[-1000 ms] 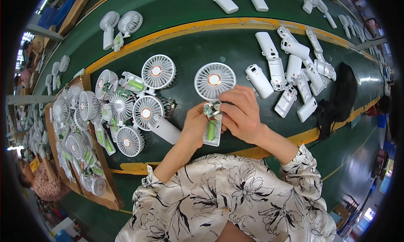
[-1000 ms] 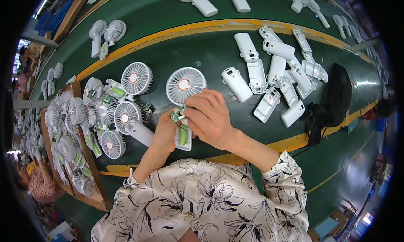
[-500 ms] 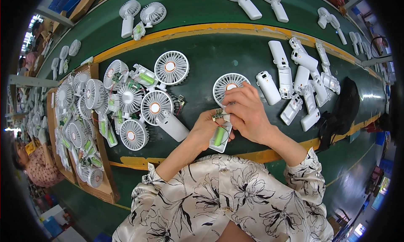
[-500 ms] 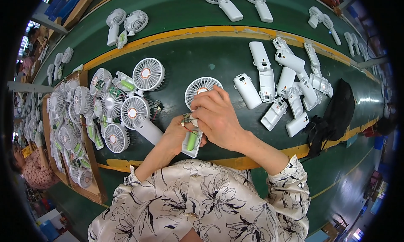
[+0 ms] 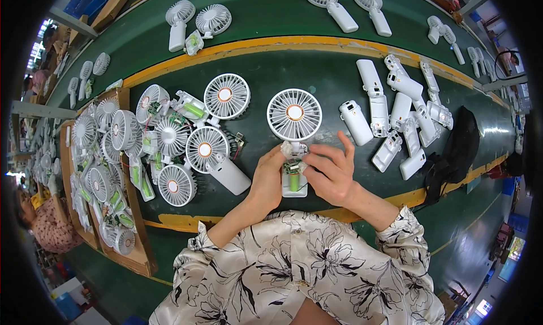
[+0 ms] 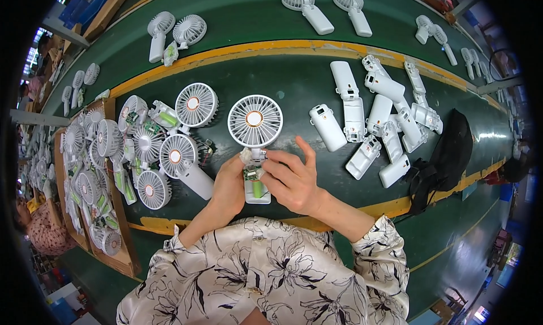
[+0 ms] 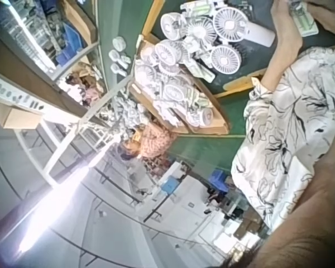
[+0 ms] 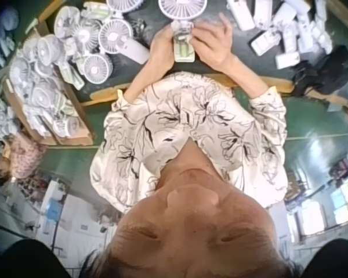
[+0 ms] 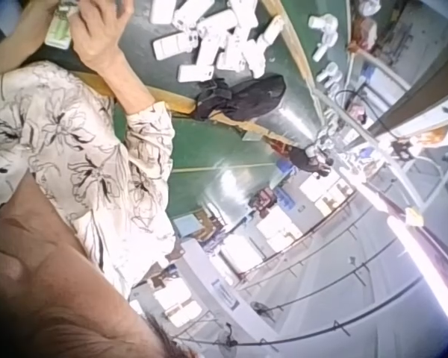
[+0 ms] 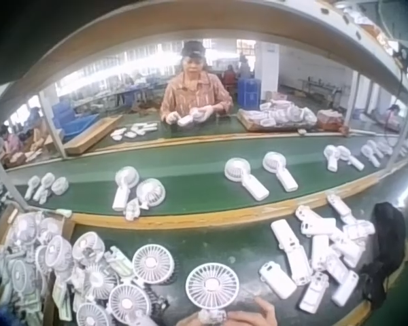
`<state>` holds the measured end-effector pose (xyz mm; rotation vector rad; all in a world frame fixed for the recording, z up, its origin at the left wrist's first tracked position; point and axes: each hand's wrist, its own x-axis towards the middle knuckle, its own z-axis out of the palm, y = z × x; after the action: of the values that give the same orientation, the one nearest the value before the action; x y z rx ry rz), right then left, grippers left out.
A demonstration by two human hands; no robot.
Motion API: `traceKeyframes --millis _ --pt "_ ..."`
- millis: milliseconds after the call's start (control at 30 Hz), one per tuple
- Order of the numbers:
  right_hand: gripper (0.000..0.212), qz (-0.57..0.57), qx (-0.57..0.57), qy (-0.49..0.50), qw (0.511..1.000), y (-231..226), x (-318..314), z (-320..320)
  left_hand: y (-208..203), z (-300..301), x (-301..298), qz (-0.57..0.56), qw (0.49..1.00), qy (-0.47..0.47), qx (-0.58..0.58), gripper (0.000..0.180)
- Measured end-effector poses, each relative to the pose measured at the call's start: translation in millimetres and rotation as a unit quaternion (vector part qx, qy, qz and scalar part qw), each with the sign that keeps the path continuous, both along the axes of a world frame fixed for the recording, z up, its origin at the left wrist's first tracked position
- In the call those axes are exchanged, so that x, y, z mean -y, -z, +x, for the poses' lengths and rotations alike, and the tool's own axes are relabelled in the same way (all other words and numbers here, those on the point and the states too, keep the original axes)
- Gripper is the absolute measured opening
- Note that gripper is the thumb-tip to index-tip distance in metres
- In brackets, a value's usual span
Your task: The person assembles mini electric fans by fitting internal wiring and components into the handle casings, snapping the outer casing pieces together by hand, and placing the assembled fans onto the conveyor belt.
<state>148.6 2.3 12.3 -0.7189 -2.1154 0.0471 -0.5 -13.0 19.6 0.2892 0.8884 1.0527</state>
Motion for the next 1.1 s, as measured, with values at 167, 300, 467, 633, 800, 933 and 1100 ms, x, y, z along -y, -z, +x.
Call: traceKeyframes --millis 167,300,467,633,800,933,1100 --pt "0.010 -0.007 0.008 0.008 1.000 1 0 0 6 1 1 0.000 1.000 -0.003 -0.006 0.027" --pt "0.010 -0.015 0.018 0.018 1.000 0 -2 0 5 1 -1 0.002 1.000 -0.001 -0.002 0.027" --pt "0.012 -0.013 0.026 0.042 0.999 -4 -3 -1 5 2 -3 -0.008 1.000 -0.009 0.004 0.027" --pt "0.013 -0.003 0.025 0.072 0.997 -1 -5 -2 -1 7 -3 0.012 0.999 -0.029 -0.014 0.026" --pt "0.012 0.006 0.023 0.064 0.998 -3 -5 -5 4 7 0 0.055 0.997 -0.059 0.018 0.027" --pt "0.013 0.011 0.017 0.058 0.998 1 -5 -9 5 5 0 0.039 0.996 -0.064 0.043 0.026" --pt "0.015 -0.021 0.054 0.037 0.998 -1 -9 -8 5 -4 -2 -0.010 0.999 -0.033 0.037 0.025"
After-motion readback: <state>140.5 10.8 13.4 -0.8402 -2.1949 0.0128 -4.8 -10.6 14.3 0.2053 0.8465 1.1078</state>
